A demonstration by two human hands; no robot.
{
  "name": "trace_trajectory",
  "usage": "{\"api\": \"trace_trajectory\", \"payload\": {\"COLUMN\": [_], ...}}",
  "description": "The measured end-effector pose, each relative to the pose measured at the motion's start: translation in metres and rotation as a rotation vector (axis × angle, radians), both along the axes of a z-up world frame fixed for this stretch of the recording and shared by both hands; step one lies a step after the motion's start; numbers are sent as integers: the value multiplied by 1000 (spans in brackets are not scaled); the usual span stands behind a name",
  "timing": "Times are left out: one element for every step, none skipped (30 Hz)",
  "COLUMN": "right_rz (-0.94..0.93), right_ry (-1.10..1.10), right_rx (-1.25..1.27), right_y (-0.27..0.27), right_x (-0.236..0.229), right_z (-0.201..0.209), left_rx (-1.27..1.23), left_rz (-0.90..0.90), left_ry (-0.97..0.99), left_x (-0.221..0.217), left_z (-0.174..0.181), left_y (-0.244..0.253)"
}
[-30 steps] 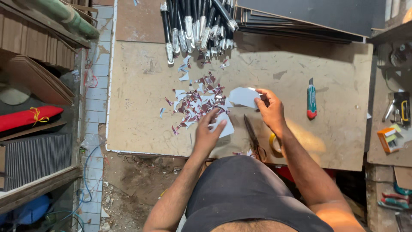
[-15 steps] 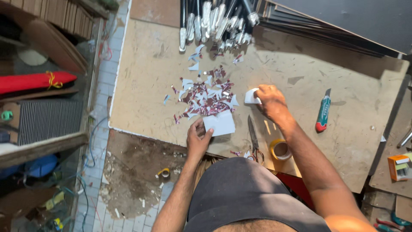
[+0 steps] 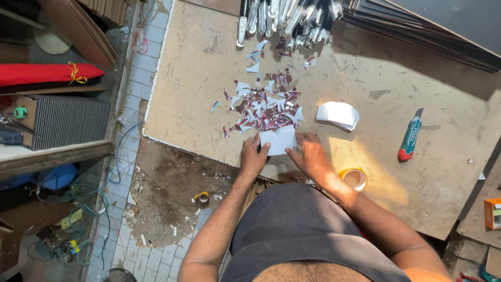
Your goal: The person uses scissors to cut small white paper pieces into curved shapes. They repeatedly pick up a piece, trim the edges, and place the finished shape on a growing stack on the table.
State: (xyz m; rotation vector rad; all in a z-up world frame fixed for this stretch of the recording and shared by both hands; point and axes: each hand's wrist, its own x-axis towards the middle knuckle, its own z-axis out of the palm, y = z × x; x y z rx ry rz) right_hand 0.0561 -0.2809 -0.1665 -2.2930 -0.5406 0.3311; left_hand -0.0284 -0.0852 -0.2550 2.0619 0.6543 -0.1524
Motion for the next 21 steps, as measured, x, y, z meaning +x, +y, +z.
{"api": "trace_trajectory", "payload": {"right_rz": [-22, -45, -60, -75, -90, -102, -113, -123, -132, -140, -150, -111, -72, -31, -44, -55, -63, -67, -71, -75, -85], "right_ry": [-4, -8, 7, 22, 24, 26, 36, 46, 46, 46, 51, -121, -298, -474, -385, -297, -202, -136, -73, -9, -54], "right_rx": [-16, -32, -17, -2, 14, 19, 20, 21, 38, 55, 71, 47, 23, -2, 21, 44, 66, 2, -60, -122, -114], "right_y": [3, 5, 6, 6, 7, 8, 9, 10, 13, 16, 18, 21, 24, 26, 28, 29, 30, 30, 30, 30, 32], "right_x": [-5, -8, -11, -14, -12, -10, -11, -13, -13, -16, -20, -24, -27, -29, -29, -29, -31, -34, -34, -35, -35], "right_z": [4, 8, 11, 14, 16, 18, 19, 20, 19, 17, 17, 16, 15, 14, 14, 15, 15, 16, 18, 20, 22], "left_rx": [5, 10, 11, 23, 36, 49, 56, 63, 76, 32, -15, -62, -47, -32, -17, -54, -93, -132, -124, -117, -109], "left_rz": [-12, -25, -37, -48, -58, -68, -87, -107, -127, -124, -121, -120, -133, -147, -159, -169, -175, -182, -198, -214, -229], "left_ry": [-10, -20, -25, -13, -13, -13, -22, -30, -45, -13, 24, 61, 61, 61, 61, 84, 113, 142, 144, 147, 151], "left_x": [1, 2, 0, -3, 0, 3, 3, 3, 6, 9, 9, 9, 11, 12, 15, 19, 18, 18, 20, 20, 21], "left_z": [-3, -5, -7, -9, -11, -13, -14, -14, -15, -15, -14, -12, -10, -7, -4, -1, 0, 2, 3, 4, 3], "left_y": [1, 2, 1, 1, 1, 2, 2, 2, 5, 7, 8, 9, 10, 10, 11, 13, 14, 14, 15, 16, 17]}}
